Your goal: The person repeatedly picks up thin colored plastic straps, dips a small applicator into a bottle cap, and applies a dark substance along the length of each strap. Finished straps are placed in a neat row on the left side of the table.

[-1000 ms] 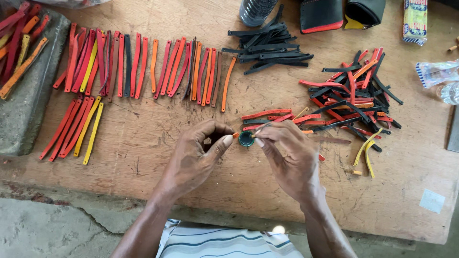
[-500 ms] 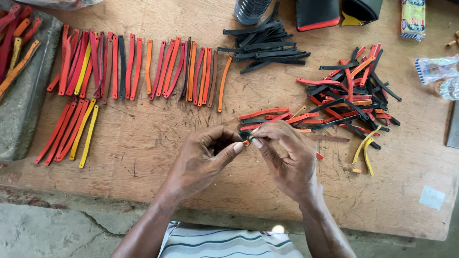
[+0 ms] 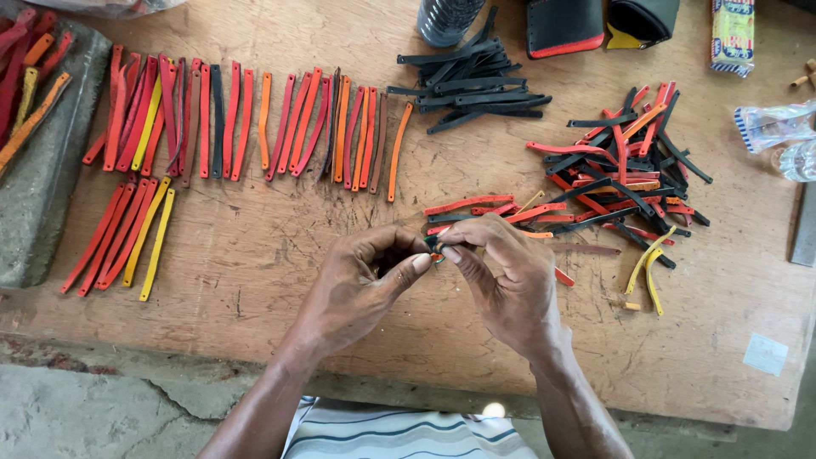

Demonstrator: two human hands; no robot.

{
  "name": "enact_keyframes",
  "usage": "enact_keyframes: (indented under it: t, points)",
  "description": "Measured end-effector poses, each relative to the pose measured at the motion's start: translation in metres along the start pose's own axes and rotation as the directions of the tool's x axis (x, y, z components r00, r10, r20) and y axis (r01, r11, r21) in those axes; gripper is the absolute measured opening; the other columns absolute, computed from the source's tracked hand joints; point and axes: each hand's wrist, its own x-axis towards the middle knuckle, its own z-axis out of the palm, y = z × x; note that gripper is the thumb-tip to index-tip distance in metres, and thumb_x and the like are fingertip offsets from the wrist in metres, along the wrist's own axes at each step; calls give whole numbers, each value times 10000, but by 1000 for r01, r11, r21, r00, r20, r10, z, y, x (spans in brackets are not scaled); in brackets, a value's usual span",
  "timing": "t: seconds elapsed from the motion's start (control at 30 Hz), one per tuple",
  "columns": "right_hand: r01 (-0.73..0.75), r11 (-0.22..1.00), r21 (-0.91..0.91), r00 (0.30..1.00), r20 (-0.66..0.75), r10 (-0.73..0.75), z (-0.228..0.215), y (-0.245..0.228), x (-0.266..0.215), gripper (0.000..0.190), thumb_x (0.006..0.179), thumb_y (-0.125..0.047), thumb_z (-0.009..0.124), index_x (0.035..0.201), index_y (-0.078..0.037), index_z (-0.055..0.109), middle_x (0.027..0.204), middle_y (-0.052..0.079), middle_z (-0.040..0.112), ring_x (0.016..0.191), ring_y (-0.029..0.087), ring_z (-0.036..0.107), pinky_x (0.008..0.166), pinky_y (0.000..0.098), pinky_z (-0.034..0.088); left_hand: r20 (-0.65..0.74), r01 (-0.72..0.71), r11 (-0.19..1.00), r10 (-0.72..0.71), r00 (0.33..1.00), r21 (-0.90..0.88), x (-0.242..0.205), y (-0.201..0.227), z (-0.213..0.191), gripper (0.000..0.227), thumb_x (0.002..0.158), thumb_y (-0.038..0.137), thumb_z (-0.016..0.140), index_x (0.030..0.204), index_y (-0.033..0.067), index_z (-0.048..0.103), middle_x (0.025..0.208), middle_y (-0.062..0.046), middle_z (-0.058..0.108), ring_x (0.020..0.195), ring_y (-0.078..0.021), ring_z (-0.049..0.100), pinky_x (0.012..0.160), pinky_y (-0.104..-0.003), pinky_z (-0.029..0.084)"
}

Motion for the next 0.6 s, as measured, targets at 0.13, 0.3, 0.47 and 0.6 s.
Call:
enact_keyframes:
  t: [0.13,0.3,0.47,0.6]
  points:
    - [-11,1000,14,999,-38,12,1,1,-3,134,945,-54,751,1058,-24,686,1019,78,748,928,174,739,823,288,580,-2,13,999,-13,1000,-32,2,-3,0,191,928,166,728,1055,29,764,871,-29,773,778,-57,669,669,-230,559]
    - [-34,994,99,993,-108,45,3,5,-6,134,971,-66,740,1079,-25,671,1038,84,742,961,166,736,842,274,594,5,27,999,-26,1000,-26,3,-7,0,204,906,189,727,1064,61,757,888,-8,785,796,-53,710,703,-218,600]
    - [-43,996,84,992,-118,53,5,7,-9,170,947,-52,775,1092,-18,693,938,61,727,847,127,698,822,271,601,0,-12,994,12,1000,-106,2,-11,-1,185,922,177,738,1044,38,754,879,-25,762,793,-65,678,686,-226,572]
    - [13,995,97,994,-109,-3,6,8,-13,175,940,-25,769,1085,-2,674,1026,77,731,919,126,712,824,264,589,9,19,983,-17,1000,-180,4,-17,-1,172,929,143,732,1057,29,749,899,-35,754,800,-70,666,681,-223,560]
